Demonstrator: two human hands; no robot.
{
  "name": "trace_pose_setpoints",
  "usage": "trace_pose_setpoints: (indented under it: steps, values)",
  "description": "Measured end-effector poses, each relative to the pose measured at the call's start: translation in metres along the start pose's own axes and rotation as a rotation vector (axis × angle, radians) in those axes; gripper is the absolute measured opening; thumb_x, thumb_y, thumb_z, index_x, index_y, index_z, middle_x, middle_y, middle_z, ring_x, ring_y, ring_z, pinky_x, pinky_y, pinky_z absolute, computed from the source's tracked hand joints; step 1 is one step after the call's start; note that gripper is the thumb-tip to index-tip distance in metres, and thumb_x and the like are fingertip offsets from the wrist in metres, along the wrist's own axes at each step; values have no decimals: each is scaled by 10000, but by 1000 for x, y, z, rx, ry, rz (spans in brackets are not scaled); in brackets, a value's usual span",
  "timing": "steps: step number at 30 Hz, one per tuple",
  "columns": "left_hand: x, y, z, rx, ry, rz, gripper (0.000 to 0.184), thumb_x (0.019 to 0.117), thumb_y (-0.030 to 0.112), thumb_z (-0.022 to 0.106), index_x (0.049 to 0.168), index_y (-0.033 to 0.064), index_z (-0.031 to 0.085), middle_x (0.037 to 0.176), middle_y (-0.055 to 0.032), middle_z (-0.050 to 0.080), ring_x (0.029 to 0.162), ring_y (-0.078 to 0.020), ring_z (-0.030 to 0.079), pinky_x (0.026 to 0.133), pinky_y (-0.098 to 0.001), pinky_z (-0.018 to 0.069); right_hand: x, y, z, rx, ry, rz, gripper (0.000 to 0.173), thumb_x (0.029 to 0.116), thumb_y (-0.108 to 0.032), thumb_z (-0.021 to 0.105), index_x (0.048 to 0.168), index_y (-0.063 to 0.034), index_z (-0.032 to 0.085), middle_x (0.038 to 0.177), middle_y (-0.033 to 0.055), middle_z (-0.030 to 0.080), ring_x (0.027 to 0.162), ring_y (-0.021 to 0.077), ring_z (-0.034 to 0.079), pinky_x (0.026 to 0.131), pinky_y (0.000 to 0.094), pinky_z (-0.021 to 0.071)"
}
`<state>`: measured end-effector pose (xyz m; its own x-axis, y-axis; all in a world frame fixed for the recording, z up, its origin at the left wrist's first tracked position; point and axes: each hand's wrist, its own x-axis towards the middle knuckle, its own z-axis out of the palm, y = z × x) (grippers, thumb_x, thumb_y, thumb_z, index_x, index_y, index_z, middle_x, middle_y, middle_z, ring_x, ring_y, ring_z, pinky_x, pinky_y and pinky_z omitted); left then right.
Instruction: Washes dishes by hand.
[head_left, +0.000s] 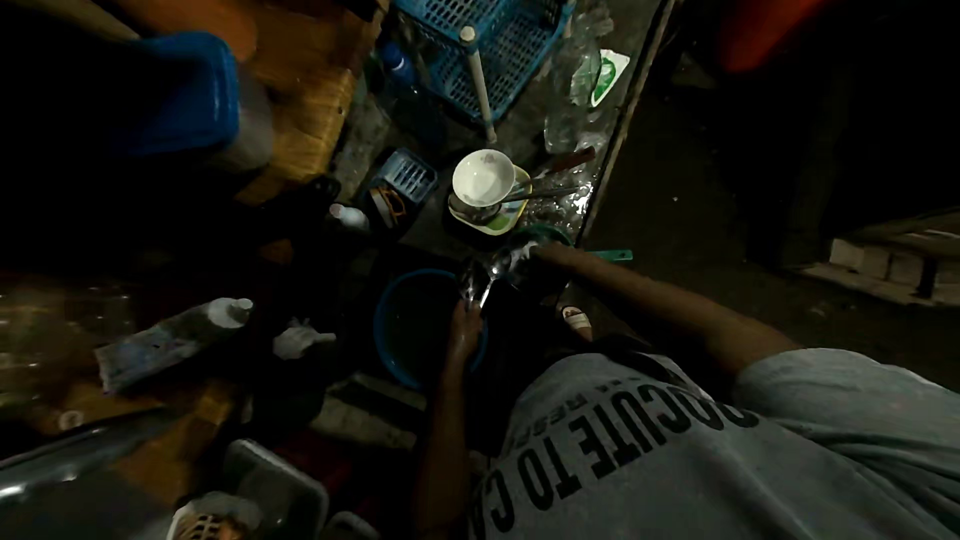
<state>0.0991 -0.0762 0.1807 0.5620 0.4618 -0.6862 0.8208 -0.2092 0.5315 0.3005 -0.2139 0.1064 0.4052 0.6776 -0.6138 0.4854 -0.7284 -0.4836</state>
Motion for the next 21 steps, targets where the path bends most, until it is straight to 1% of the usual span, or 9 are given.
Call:
trace_pose_setpoints:
  steps: [3, 5, 7, 10, 12, 14, 16, 19, 21]
  values:
    - [-8, 2, -8, -22, 18, 8, 385, 1126, 230, 381, 1392, -36, 468, 883, -108, 579, 715, -141, 540, 685, -299, 488, -2, -4, 10, -53, 80, 74, 831, 859, -214, 815, 1556, -148, 366, 1536, 360, 324, 1331, 606, 416, 901, 709, 498]
    - [-7, -1, -7, -64, 27, 6, 375, 1124, 237, 394, 1374, -28, 480, 840, -81, 558, 674, -122, 518, 646, -278, 473, 8, 7, 27, -89, 70, 21, 876, 815, -241, 851, 1560, -274, 394, 1593, 347, 257, 1336, 606, 417, 893, 703, 503]
    - [-3, -6, -4, -103, 26, 14, 368, 1121, 221, 400, 1376, -34, 478, 837, -85, 556, 676, -124, 514, 654, -280, 475, 18, 14, 39, -95, 16, -16, 839, 854, -223, 819, 1575, -212, 391, 1557, 332, 338, 1338, 555, 453, 972, 686, 474]
    - [1, -8, 0, -121, 38, 30, 358, 1116, 210, 414, 1364, -39, 479, 808, -67, 550, 650, -106, 509, 623, -262, 461, 20, 13, 38, 53, -9, -12, 553, 929, -124, 723, 1426, 9, 520, 1377, 311, 559, 1247, 505, 564, 1022, 667, 455]
    - [3, -5, 2, -98, 33, 15, 361, 1121, 204, 393, 1370, -46, 472, 834, -81, 561, 672, -118, 517, 645, -274, 468, 20, 13, 28, 289, -35, 13, 419, 1014, -91, 607, 1392, 74, 534, 1355, 323, 578, 1263, 478, 563, 1072, 626, 421]
    - [5, -4, 5, -66, 32, -10, 378, 1126, 218, 379, 1394, -33, 467, 864, -100, 579, 703, -144, 533, 676, -303, 480, 12, 19, 21, 677, 9, 4, 392, 1065, -106, 519, 1427, 42, 502, 1332, 278, 590, 1185, 365, 604, 1034, 520, 472]
    - [11, -1, 9, -46, 32, -19, 388, 1128, 231, 371, 1401, -27, 469, 857, -100, 582, 702, -148, 542, 678, -309, 486, 0, 17, 20, 1030, 61, -19, 394, 1076, -123, 473, 1458, -29, 471, 1259, 199, 608, 1032, 244, 631, 894, 421, 541]
    - [13, 8, 19, -100, -12, -10, 394, 1126, 234, 383, 1414, -24, 457, 859, -100, 587, 711, -148, 548, 690, -312, 495, -18, 5, 20, 1327, 36, -88, 475, 1102, -286, 433, 1546, -133, 358, 1373, 153, 559, 1107, 226, 629, 884, 406, 563]
    - [12, 16, 28, -161, -58, 35, 368, 1121, 216, 398, 1384, -31, 468, 810, -70, 552, 657, -118, 512, 629, -276, 469, -19, 0, 28, 1350, 63, -156, 579, 1106, -444, 357, 1578, -112, 317, 1471, 157, 502, 1249, 241, 580, 993, 432, 532]
